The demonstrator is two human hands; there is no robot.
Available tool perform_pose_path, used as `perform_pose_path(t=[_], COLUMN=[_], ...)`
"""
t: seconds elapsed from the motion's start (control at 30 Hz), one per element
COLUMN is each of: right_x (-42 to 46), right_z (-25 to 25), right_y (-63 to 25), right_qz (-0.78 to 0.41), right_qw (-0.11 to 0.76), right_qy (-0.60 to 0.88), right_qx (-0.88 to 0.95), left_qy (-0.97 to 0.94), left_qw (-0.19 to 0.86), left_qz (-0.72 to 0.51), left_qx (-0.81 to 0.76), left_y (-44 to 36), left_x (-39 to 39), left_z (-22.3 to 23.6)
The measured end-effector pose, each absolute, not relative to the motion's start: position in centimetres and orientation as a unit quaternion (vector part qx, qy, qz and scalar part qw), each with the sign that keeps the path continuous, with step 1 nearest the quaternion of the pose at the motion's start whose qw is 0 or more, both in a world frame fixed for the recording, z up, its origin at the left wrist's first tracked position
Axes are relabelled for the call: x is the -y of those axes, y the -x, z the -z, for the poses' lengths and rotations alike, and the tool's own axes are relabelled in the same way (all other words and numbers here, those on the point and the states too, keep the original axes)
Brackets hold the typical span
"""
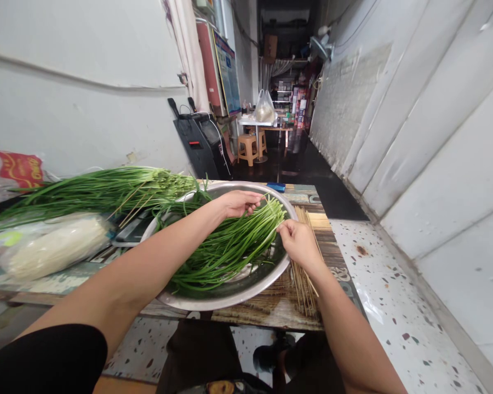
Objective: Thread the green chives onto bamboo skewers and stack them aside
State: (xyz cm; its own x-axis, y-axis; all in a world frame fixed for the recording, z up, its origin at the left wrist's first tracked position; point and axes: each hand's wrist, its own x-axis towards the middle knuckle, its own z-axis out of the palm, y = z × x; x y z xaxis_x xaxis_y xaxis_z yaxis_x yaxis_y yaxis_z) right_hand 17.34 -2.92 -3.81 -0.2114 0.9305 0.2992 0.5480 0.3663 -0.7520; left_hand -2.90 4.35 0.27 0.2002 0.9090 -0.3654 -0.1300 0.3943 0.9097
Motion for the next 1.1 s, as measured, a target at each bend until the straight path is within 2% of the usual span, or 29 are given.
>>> perform_pose_path(t=[0.83, 0.93, 1.1], right_x=[3.1, 3.1, 3.1], right_z=[3.5, 3.5, 3.6], right_y=[-17.1, -17.2, -17.2], right_qz=[-0.247, -0.249, -0.246], right_qw=[0.382, 0.387, 0.381], right_qy=[0.509, 0.508, 0.508], right_qx=[0.73, 0.728, 0.733], left_qy=[-0.409, -0.459, -0.602], left_qw=[0.665, 0.637, 0.514], left_qz=[-0.382, -0.376, -0.353], left_qx=[-0.494, -0.492, -0.499], left_y=[3.0, 3.1, 3.2], left_x=[-4.1, -4.3, -4.6], left_z=[-0.3, 0.3, 0.9])
